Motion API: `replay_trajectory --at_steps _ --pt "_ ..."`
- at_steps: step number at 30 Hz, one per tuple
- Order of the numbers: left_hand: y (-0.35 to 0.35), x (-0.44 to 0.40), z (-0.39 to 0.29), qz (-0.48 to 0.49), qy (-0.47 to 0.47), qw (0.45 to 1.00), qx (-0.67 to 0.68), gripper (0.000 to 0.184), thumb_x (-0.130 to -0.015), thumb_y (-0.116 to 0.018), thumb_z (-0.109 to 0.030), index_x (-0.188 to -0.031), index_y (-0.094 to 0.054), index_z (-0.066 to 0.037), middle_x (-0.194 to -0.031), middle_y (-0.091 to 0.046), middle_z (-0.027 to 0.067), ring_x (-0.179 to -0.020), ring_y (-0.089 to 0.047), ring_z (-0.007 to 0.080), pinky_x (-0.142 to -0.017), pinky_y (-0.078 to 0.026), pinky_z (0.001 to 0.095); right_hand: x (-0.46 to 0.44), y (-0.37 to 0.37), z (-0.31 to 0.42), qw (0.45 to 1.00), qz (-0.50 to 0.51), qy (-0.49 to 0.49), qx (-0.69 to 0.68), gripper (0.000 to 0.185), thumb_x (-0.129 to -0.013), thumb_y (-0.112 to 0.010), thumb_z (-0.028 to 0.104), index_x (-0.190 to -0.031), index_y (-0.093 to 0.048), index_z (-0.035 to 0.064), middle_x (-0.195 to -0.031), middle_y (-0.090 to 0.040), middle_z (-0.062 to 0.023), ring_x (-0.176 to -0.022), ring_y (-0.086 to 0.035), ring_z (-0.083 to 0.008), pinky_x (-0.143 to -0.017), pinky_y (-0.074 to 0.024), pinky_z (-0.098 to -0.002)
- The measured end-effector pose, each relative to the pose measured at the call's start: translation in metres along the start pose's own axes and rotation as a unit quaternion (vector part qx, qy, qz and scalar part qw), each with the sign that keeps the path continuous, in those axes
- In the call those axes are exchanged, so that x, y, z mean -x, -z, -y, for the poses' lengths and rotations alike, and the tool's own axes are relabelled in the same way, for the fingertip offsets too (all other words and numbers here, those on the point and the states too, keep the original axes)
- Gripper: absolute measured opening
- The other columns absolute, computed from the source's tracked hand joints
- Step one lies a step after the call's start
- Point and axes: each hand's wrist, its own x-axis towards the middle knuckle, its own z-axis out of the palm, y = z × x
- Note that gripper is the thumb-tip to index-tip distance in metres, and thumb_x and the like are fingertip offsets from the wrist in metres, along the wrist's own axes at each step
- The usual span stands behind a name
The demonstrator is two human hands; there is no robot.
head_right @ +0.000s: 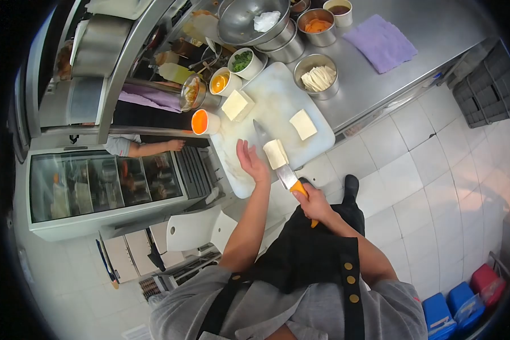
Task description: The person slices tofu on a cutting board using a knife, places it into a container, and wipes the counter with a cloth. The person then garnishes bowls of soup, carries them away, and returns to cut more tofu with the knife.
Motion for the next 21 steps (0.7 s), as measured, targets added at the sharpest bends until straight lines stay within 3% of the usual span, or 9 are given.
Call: replay_trajectory --at_steps 2,4,8,11,14,16,17,19,21 --pt "0.008 0.009 -0.005 0.018 -0.041 0.996 -0.08 0.05 -0.095 -0.052 -0.001 -0.144 -0.041 -0.002 -0.142 -0.043 0.0108 -0.129 -0.047 0.024 -0.099 -0.046 0.0354 -0.008 0.0 -0.016 0.996 -0.032 0.061 0.053 0.029 -0.093 -0.064 0.028 -0.099 -0.056 0.0008 -0.068 -0.061 -0.0212 -0.063 -0.061 -0.0414 -0.06 -0.0491 -0.0462" --pt "0.015 0.013 -0.03 0.108 0.027 0.99 -0.087 0.046 -0.091 -0.059 -0.001 -0.136 -0.051 -0.003 -0.133 -0.048 0.0094 -0.118 -0.053 0.0211 -0.089 -0.051 0.0318 -0.013 -0.002 -0.026 0.985 -0.06 0.12 0.104 0.03 -0.092 -0.065 0.029 -0.099 -0.057 0.0012 -0.07 -0.061 -0.0215 -0.065 -0.061 -0.0423 -0.06 -0.0493 -0.0462" --pt "0.01 0.012 -0.053 0.169 0.072 0.969 -0.164 0.046 -0.089 -0.064 -0.004 -0.133 -0.055 -0.005 -0.136 -0.047 0.01 -0.116 -0.054 0.0199 -0.086 -0.051 0.0303 -0.012 -0.003 -0.022 0.977 -0.074 0.16 0.12 0.032 -0.091 -0.066 0.031 -0.103 -0.058 0.0023 -0.076 -0.064 -0.0234 -0.073 -0.062 -0.046 -0.064 -0.0506 -0.047" --pt "0.01 0.01 -0.059 0.195 0.059 0.955 -0.215 0.051 -0.085 -0.067 -0.006 -0.134 -0.054 -0.007 -0.134 -0.049 0.0153 -0.121 -0.049 0.0295 -0.091 -0.049 0.0374 -0.006 -0.003 -0.014 0.976 -0.075 0.161 0.124 0.032 -0.091 -0.067 0.03 -0.105 -0.058 0.0024 -0.079 -0.064 -0.0239 -0.075 -0.063 -0.0465 -0.065 -0.0509 -0.0474" --pt "0.006 0.003 -0.073 0.207 -0.019 0.939 -0.275 0.055 -0.081 -0.069 -0.004 -0.134 -0.055 -0.008 -0.136 -0.046 0.0159 -0.125 -0.044 0.0328 -0.099 -0.043 0.0413 0.002 0.0 -0.004 0.961 -0.109 0.208 0.146 0.031 -0.09 -0.068 0.028 -0.105 -0.058 0.0017 -0.079 -0.064 -0.0242 -0.075 -0.063 -0.0462 -0.065 -0.0508 -0.0477" --pt "-0.004 -0.011 -0.094 0.229 -0.141 0.918 -0.291 0.054 -0.078 -0.071 -0.002 -0.13 -0.058 -0.011 -0.139 -0.044 0.0137 -0.129 -0.039 0.0347 -0.103 -0.038 0.0456 0.007 0.005 0.002 0.944 -0.141 0.248 0.168 0.031 -0.09 -0.068 0.026 -0.104 -0.058 0.0011 -0.078 -0.064 -0.0244 -0.074 -0.063 -0.0461 -0.064 -0.0508 -0.048" --pt "-0.007 -0.02 -0.1 0.23 -0.141 0.918 -0.289 0.054 -0.078 -0.071 -0.002 -0.13 -0.058 -0.011 -0.139 -0.044 0.0137 -0.129 -0.039 0.0347 -0.103 -0.038 0.0456 0.009 0.009 0.005 0.938 -0.147 0.254 0.183 0.031 -0.089 -0.069 0.026 -0.104 -0.057 0.0006 -0.078 -0.064 -0.0247 -0.074 -0.063 -0.0463 -0.064 -0.0506 -0.0485" --pt "-0.014 -0.042 -0.108 0.374 -0.133 0.862 -0.315 0.046 -0.076 -0.072 -0.001 -0.12 -0.065 -0.013 -0.14 -0.043 0.009 -0.131 -0.036 0.0331 -0.101 -0.038 0.0472 0.015 0.018 0.009 0.932 -0.155 0.259 0.2 0.031 -0.089 -0.069 0.025 -0.104 -0.057 0.0001 -0.077 -0.064 -0.0251 -0.074 -0.062 -0.0465 -0.064 -0.0504 -0.049" --pt "-0.024 -0.056 -0.115 0.403 -0.146 0.843 -0.325 0.039 -0.076 -0.072 -0.002 -0.113 -0.067 -0.013 -0.138 -0.045 0.0072 -0.13 -0.037 0.0319 -0.1 -0.038 0.047 0.019 0.026 0.014 0.936 -0.169 0.234 0.2 0.031 -0.089 -0.069 0.024 -0.103 -0.056 -0.0004 -0.077 -0.064 -0.0254 -0.073 -0.062 -0.047 -0.063 -0.05 -0.0499"
